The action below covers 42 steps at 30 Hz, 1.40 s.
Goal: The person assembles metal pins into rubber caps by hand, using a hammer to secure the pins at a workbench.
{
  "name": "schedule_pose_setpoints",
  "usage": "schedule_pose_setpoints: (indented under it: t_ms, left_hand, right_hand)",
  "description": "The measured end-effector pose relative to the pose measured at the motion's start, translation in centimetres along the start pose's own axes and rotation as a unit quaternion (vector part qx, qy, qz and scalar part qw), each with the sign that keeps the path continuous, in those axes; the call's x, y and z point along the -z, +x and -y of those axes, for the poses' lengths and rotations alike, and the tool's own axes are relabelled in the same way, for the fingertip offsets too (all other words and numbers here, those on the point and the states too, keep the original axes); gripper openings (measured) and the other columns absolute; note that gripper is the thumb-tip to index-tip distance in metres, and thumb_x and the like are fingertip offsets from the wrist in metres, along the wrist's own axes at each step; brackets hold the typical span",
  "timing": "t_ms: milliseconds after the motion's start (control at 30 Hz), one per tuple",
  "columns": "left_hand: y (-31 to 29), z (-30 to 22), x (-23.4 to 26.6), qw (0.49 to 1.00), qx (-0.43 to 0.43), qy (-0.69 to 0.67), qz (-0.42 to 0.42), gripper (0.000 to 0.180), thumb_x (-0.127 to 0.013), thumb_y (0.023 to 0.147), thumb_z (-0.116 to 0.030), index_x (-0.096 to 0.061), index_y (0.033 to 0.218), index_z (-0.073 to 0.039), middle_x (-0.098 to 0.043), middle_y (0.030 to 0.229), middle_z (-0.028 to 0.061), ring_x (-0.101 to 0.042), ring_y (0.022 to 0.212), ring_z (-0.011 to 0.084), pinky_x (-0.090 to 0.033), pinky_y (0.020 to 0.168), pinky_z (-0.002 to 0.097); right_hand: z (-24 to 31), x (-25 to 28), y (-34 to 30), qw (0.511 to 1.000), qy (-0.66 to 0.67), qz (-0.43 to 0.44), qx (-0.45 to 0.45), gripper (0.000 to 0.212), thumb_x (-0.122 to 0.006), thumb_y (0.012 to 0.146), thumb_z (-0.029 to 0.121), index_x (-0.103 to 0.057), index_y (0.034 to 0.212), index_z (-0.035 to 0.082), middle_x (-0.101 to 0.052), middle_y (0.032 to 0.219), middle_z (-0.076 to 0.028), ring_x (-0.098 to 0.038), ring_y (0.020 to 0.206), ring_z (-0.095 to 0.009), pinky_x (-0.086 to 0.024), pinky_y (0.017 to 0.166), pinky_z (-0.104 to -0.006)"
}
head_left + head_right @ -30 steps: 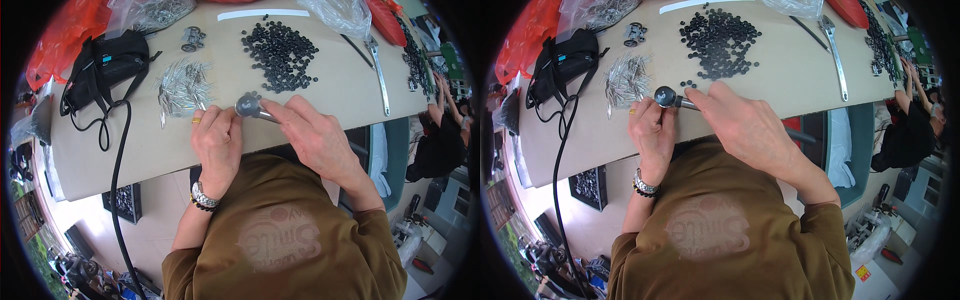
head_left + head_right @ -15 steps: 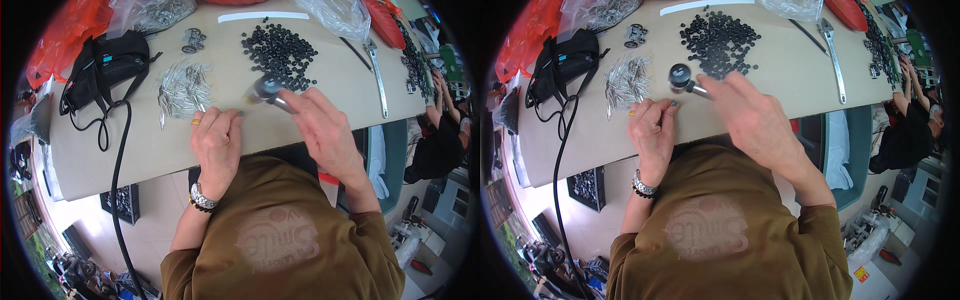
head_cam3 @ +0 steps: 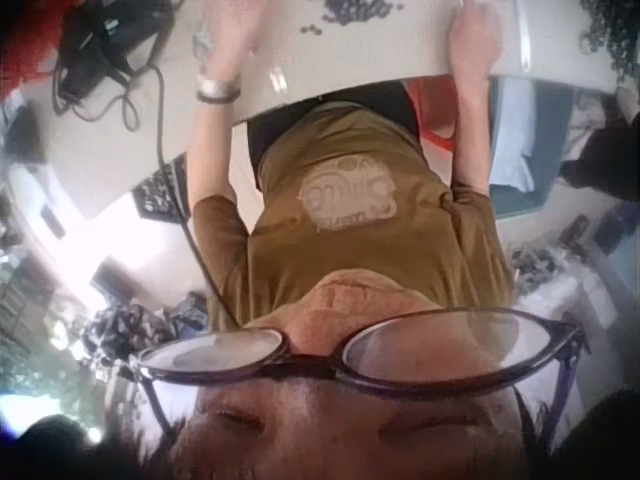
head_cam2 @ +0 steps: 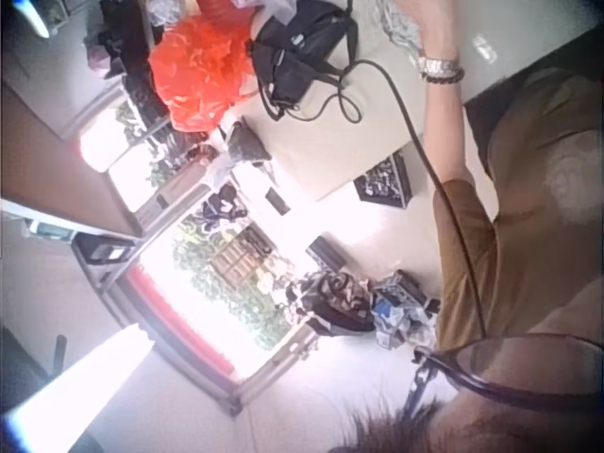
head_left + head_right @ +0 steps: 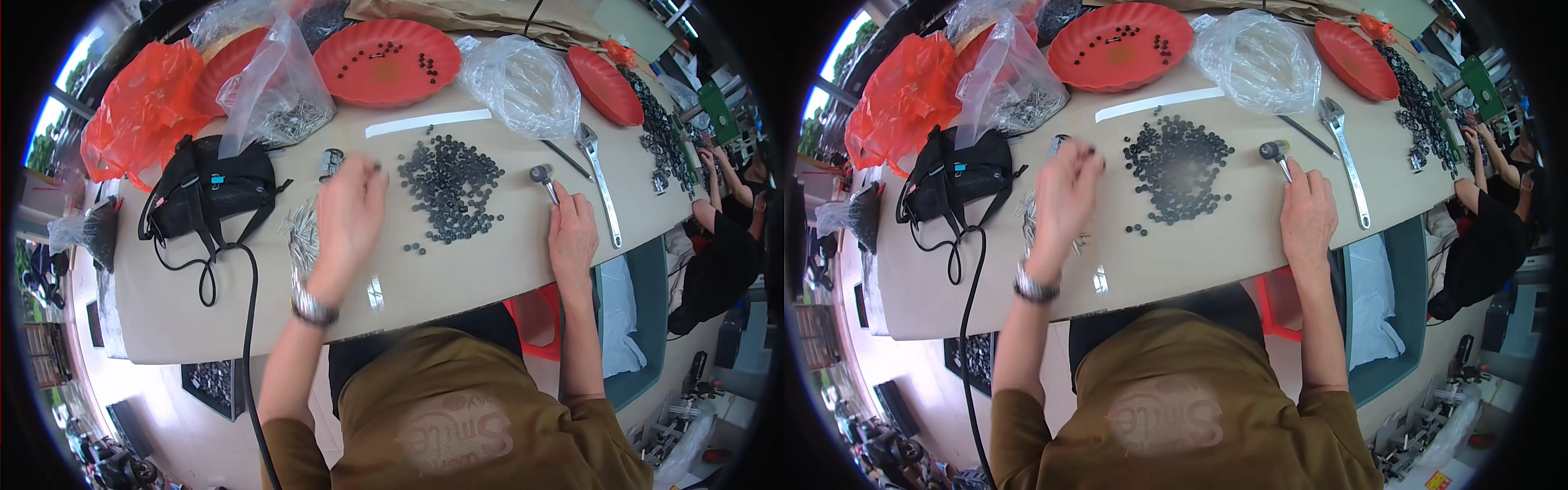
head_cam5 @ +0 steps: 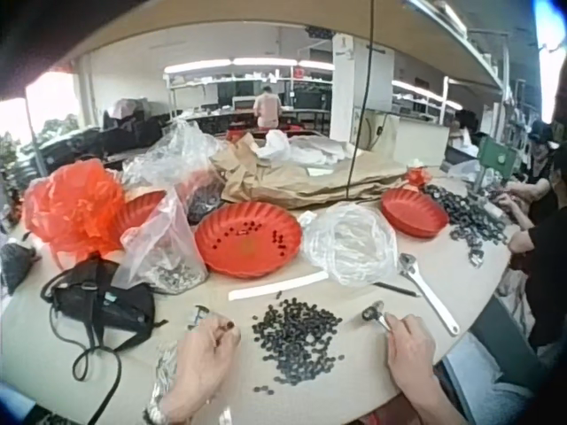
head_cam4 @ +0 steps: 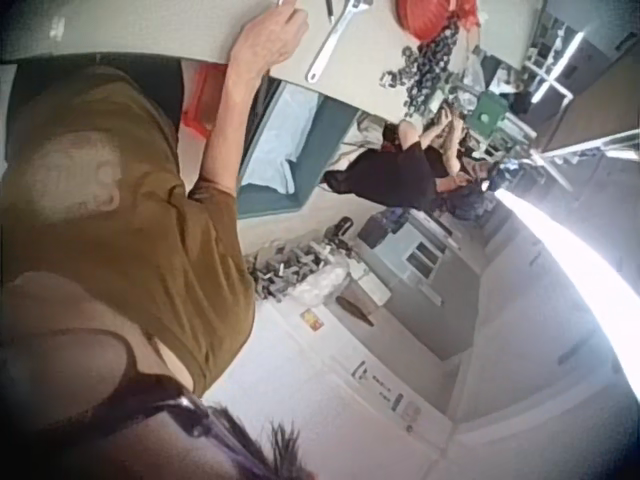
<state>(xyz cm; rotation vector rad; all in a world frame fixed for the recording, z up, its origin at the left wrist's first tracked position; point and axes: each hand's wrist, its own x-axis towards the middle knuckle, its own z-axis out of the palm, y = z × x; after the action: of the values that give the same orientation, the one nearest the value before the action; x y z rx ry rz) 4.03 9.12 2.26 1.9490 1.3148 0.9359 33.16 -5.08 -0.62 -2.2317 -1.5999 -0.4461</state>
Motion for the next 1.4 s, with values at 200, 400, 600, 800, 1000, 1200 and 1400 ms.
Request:
schedule_pose_setpoints:
  t_ms: [200,400,600,800,1000,1200,1400]
  left_hand:
    - [10.8,2.7,-1.3,0.999,-0.005,-0.034,-0.042,0.033,-0.073,0.091,-0.024,-0.065,0.109,0.003,-0.068,0.077,0.0029,-0.057,0.055,0.0082,-0.045,0.052,0.0269]
    - [6.0,1.4,1.3,0.998,-0.042,-0.043,-0.029,0.031,-0.074,0.090,-0.011,-0.065,0.115,0.004,-0.060,0.072,-0.0023,-0.051,0.067,0.0029,-0.042,0.061,0.0217]
    - [-4.3,1.9,4.2,0.995,-0.020,0.066,0.067,0.015,-0.077,0.080,-0.010,-0.068,0.089,-0.002,-0.066,0.071,0.0110,-0.062,0.066,0.0260,-0.049,0.069,0.0362]
    - [-6.3,2.3,3.8,0.980,-0.095,0.159,0.076,0.010,-0.074,0.081,-0.001,-0.064,0.084,-0.001,-0.065,0.074,0.0121,-0.060,0.071,0.0289,-0.047,0.068,0.0380]
    - [-6.7,1.9,3.5,0.969,-0.111,0.203,0.084,0.007,-0.066,0.085,-0.002,-0.061,0.089,-0.003,-0.063,0.086,0.0142,-0.060,0.086,0.0366,-0.050,0.074,0.0471]
    - [-6.5,2.8,3.2,0.980,-0.118,0.160,0.013,0.005,-0.062,0.089,0.000,-0.057,0.090,-0.003,-0.063,0.084,0.0152,-0.060,0.081,0.0375,-0.050,0.071,0.0452]
    - [-6.9,3.0,3.0,0.999,-0.013,0.015,-0.043,0.003,-0.060,0.098,-0.005,-0.060,0.098,-0.002,-0.066,0.085,0.0088,-0.057,0.065,0.0203,-0.045,0.060,0.0320]
  right_hand:
    - [0.5,-0.6,0.8,1.000,0.021,0.002,0.017,0.037,-0.067,0.090,0.006,-0.066,0.126,0.011,-0.057,0.100,-0.009,-0.060,0.097,-0.030,-0.052,0.081,-0.0425]
    - [0.2,-0.7,0.7,1.000,0.017,0.004,0.006,0.033,-0.066,0.093,0.009,-0.067,0.126,0.013,-0.058,0.101,-0.008,-0.059,0.097,-0.029,-0.052,0.082,-0.0425]
    - [1.5,-0.1,0.6,0.989,0.037,-0.117,0.084,0.031,-0.073,0.086,0.010,-0.071,0.117,0.012,-0.061,0.105,-0.008,-0.059,0.097,-0.031,-0.045,0.087,-0.0437]
    - [10.3,1.1,-1.4,0.942,0.259,-0.001,0.212,0.022,-0.079,0.075,0.009,-0.070,0.094,0.014,-0.060,0.097,-0.003,-0.056,0.095,-0.025,-0.040,0.081,-0.0392]
    - [13.6,-0.4,-1.6,0.942,0.253,0.062,0.213,0.025,-0.081,0.073,0.015,-0.064,0.091,0.012,-0.054,0.088,-0.002,-0.053,0.089,-0.024,-0.037,0.077,-0.0391]
    - [13.8,-0.4,-2.2,0.937,0.256,0.075,0.224,0.021,-0.079,0.075,0.010,-0.063,0.090,0.011,-0.055,0.088,-0.002,-0.053,0.086,-0.024,-0.036,0.074,-0.0386]
    - [14.2,-0.2,-2.9,0.921,0.307,0.093,0.223,0.022,-0.076,0.077,0.005,-0.066,0.096,0.010,-0.056,0.087,-0.002,-0.053,0.084,-0.024,-0.036,0.074,-0.0382]
